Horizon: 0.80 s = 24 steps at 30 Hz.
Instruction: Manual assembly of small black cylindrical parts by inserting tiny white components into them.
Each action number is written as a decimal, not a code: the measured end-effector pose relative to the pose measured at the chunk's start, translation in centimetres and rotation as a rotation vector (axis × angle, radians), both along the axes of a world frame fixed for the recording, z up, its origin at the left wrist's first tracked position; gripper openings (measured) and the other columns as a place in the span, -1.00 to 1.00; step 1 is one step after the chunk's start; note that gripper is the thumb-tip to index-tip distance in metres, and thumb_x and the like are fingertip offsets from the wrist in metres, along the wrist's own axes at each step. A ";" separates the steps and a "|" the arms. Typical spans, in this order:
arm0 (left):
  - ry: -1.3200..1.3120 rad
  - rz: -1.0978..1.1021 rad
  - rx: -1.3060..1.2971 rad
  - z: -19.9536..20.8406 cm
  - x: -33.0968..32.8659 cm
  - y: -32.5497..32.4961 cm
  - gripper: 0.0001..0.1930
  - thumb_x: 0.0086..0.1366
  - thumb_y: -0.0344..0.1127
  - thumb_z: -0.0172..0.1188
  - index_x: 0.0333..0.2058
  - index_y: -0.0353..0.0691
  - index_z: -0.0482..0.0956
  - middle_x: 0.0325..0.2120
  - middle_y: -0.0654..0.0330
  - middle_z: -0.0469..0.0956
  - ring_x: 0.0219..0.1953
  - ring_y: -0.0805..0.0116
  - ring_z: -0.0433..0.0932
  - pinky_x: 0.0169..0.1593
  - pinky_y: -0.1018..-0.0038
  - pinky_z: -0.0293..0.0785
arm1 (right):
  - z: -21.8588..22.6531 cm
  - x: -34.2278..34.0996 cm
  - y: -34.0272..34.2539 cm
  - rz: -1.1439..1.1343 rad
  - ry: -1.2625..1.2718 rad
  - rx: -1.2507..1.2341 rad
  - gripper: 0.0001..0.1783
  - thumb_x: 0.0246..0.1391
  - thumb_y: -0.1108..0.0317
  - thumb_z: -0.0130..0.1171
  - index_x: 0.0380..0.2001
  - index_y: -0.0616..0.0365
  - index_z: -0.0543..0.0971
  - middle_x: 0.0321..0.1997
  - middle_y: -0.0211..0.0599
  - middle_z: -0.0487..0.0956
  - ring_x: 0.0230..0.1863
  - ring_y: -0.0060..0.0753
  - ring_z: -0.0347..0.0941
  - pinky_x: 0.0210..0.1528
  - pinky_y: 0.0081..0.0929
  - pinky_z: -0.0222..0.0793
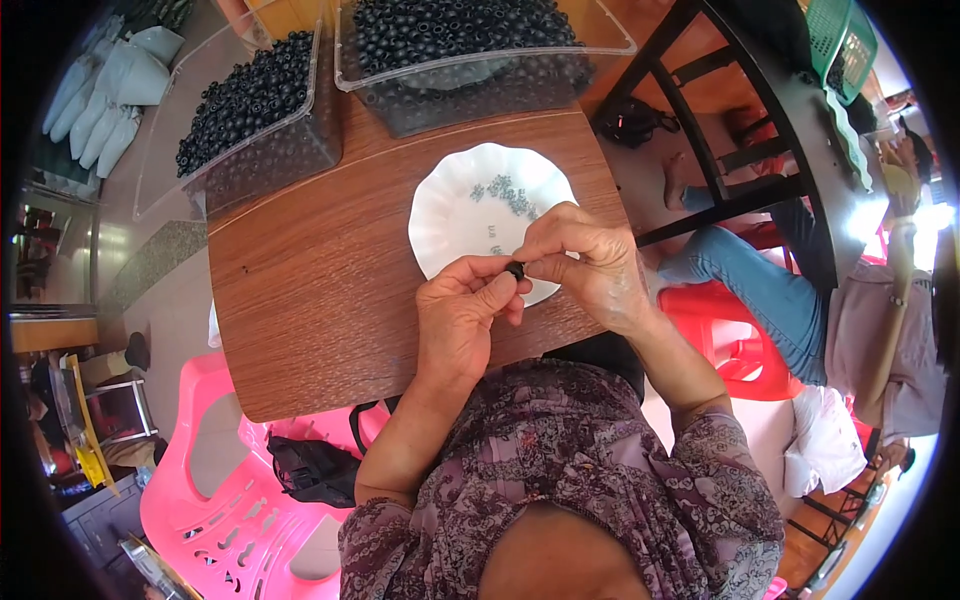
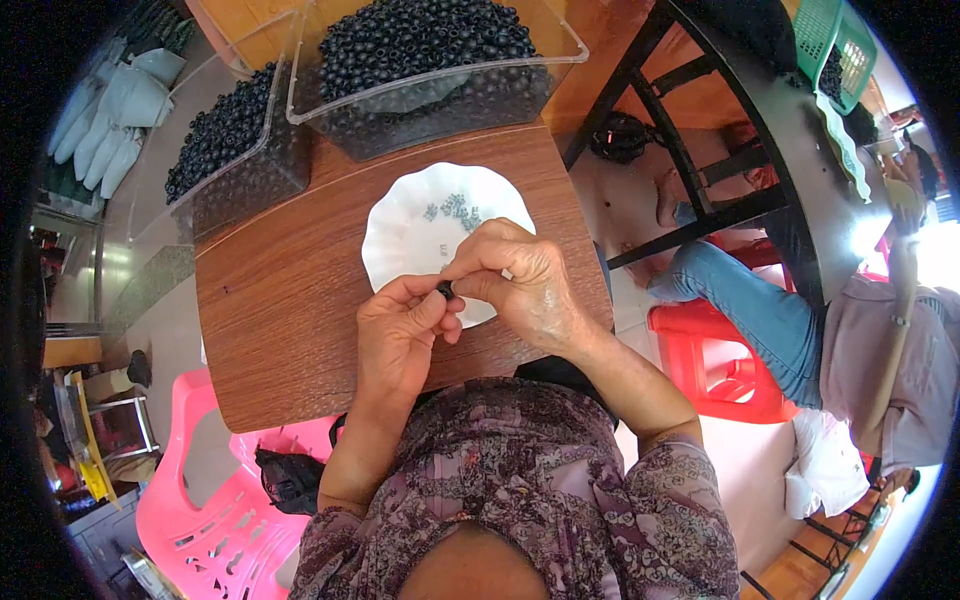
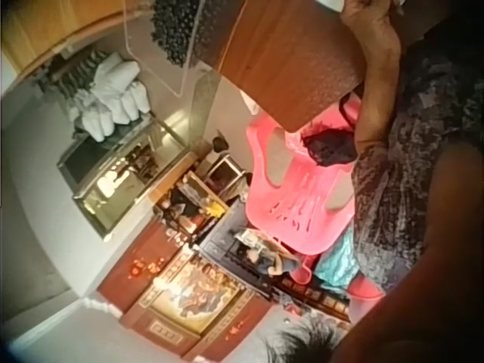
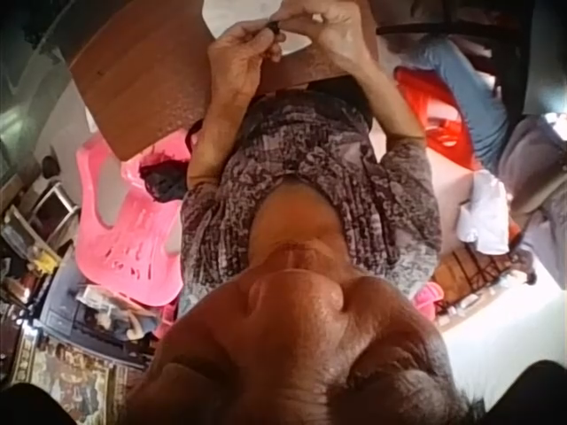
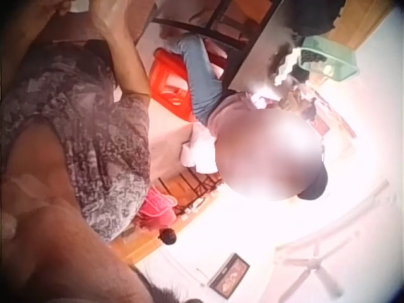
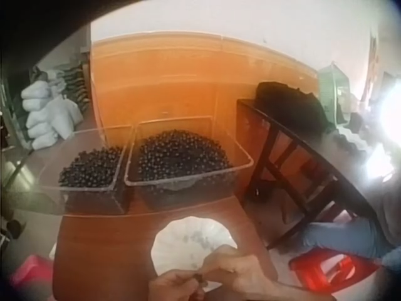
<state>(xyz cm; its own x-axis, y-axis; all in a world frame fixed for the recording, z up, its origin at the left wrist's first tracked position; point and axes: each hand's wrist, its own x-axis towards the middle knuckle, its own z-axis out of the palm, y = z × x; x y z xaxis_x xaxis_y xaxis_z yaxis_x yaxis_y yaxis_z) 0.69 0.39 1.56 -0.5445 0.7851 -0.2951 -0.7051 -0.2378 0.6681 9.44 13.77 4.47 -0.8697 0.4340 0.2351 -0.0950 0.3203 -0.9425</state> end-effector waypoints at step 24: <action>-0.023 0.108 -0.039 -0.3 0.3 0.3 -0.82 0.19 -0.49 0.09 -0.27 -0.51 0.48 -0.33 0.06 0.53 -0.30 0.33 0.52 -0.12 0.46 0.43 | -2.3 -1.3 -1.9 -0.216 0.311 0.618 -0.60 -0.47 0.70 0.19 -0.37 0.31 0.48 -0.35 -0.16 0.50 -0.43 -0.23 0.38 -0.44 -0.46 0.32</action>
